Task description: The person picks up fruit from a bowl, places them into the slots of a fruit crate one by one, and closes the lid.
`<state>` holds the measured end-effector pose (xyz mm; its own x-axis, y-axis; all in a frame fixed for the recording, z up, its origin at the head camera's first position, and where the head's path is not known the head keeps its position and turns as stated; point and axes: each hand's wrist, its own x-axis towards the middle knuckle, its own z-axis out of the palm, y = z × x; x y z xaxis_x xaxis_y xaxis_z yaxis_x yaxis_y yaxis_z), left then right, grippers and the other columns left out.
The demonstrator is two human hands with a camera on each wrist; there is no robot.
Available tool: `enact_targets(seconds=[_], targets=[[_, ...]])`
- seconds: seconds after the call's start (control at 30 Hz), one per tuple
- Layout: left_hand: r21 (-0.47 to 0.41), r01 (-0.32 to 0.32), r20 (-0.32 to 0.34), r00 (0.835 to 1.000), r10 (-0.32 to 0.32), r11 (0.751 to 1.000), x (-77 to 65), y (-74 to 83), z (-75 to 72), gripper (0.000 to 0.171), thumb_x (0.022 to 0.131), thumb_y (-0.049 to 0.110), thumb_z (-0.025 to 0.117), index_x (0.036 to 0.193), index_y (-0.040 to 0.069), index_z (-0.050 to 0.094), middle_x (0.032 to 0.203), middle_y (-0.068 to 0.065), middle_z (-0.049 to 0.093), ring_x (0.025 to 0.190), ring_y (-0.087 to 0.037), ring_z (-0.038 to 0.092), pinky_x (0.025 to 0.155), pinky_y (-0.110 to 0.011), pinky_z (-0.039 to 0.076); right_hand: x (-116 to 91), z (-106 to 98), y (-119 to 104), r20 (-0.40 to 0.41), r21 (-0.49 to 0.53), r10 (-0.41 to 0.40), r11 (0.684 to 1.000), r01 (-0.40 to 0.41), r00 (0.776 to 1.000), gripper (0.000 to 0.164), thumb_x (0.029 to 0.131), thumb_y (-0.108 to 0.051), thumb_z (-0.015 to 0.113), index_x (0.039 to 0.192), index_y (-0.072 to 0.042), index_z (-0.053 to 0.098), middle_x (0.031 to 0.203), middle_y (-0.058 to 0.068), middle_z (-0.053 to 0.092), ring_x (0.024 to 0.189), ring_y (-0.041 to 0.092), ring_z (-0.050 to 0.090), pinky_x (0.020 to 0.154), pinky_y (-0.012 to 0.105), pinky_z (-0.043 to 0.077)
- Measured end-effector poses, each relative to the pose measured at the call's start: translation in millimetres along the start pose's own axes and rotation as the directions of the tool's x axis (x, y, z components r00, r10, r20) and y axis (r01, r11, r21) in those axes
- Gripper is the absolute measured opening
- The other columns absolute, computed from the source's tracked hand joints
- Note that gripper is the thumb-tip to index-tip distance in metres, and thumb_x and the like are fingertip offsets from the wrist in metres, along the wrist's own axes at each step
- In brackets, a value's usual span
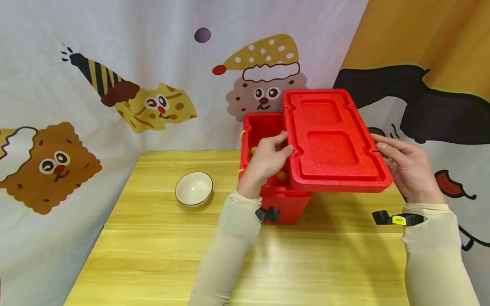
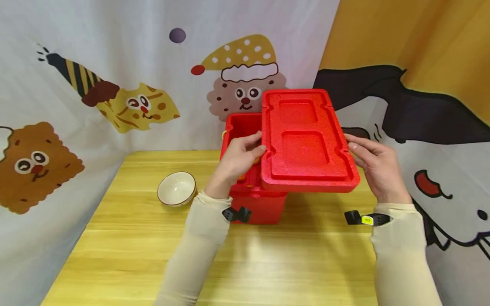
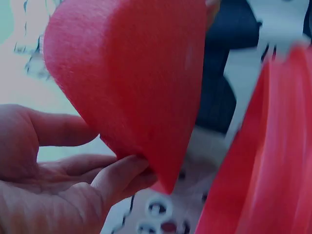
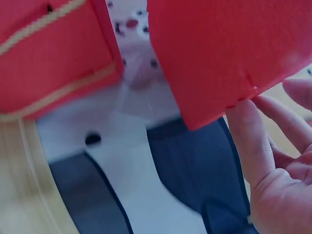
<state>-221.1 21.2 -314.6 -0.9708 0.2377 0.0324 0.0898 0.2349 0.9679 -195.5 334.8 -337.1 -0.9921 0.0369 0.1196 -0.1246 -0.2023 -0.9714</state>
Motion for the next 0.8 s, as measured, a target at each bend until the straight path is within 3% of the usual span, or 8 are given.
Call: enact_targets(seconds=[0.17, 0.27, 0.4, 0.6, 0.8], targets=[[-0.032, 0.030, -0.042, 0.999, -0.031, 0.999, -5.2, -21.2, -39.5, 0.047, 0.098, 0.006, 0.055, 0.144, -0.001, 0.045, 0.148, -0.012, 0.044, 0.134, -0.019, 0.040, 0.105, -0.026, 0.037, 14.5, 38.6, 14.6, 0.094, -0.113, -0.062, 0.991, 0.072, 0.994, 0.036, 0.095, -0.010, 0.066, 0.126, 0.006, 0.063, 0.113, 0.006, 0.069, 0.097, 0.018, 0.066, 0.077, 0.026, 0.056], [-0.059, 0.040, -0.084, 0.995, -0.045, 0.997, -7.7, -29.7, -59.6, 0.044, 0.098, 0.005, 0.053, 0.142, -0.001, 0.049, 0.145, -0.014, 0.048, 0.132, -0.021, 0.042, 0.104, -0.029, 0.040, 21.0, 60.6, 25.1, 0.094, -0.134, -0.061, 0.988, 0.073, 0.994, 0.037, 0.094, -0.015, 0.068, 0.124, 0.006, 0.064, 0.112, 0.006, 0.070, 0.099, 0.020, 0.064, 0.079, 0.026, 0.056], [-0.100, 0.048, -0.130, 0.990, -0.061, 0.994, -10.0, -36.5, -80.2, 0.040, 0.098, 0.004, 0.053, 0.138, -0.001, 0.054, 0.135, -0.013, 0.057, 0.119, -0.022, 0.055, 0.098, -0.032, 0.047, 28.0, 86.4, 35.8, 0.064, -0.107, -0.053, 0.992, 0.059, 0.997, 0.038, 0.091, -0.016, 0.072, 0.120, 0.008, 0.066, 0.109, 0.008, 0.070, 0.098, 0.022, 0.064, 0.080, 0.028, 0.056], [-0.142, 0.067, -0.152, 0.984, -0.089, 0.988, -11.1, -42.5, -93.8, 0.038, 0.097, 0.001, 0.053, 0.134, -0.003, 0.057, 0.127, -0.016, 0.061, 0.108, -0.024, 0.060, 0.095, -0.032, 0.049, 34.1, 107.1, 41.0, 0.043, -0.158, -0.012, 0.987, 0.019, 0.999, 0.043, 0.089, -0.018, 0.074, 0.123, 0.006, 0.065, 0.112, 0.011, 0.067, 0.097, 0.021, 0.066, 0.080, 0.028, 0.056], [-0.159, 0.081, -0.167, 0.980, -0.107, 0.984, -9.0, -43.1, -95.6, 0.037, 0.095, 0.001, 0.055, 0.132, -0.004, 0.059, 0.125, -0.016, 0.062, 0.107, -0.025, 0.062, 0.093, -0.032, 0.051, 34.7, 110.1, 44.7, 0.028, -0.199, 0.037, 0.980, -0.031, 0.999, 0.042, 0.091, -0.018, 0.072, 0.127, 0.003, 0.064, 0.111, 0.008, 0.068, 0.096, 0.019, 0.066, 0.079, 0.028, 0.056]])
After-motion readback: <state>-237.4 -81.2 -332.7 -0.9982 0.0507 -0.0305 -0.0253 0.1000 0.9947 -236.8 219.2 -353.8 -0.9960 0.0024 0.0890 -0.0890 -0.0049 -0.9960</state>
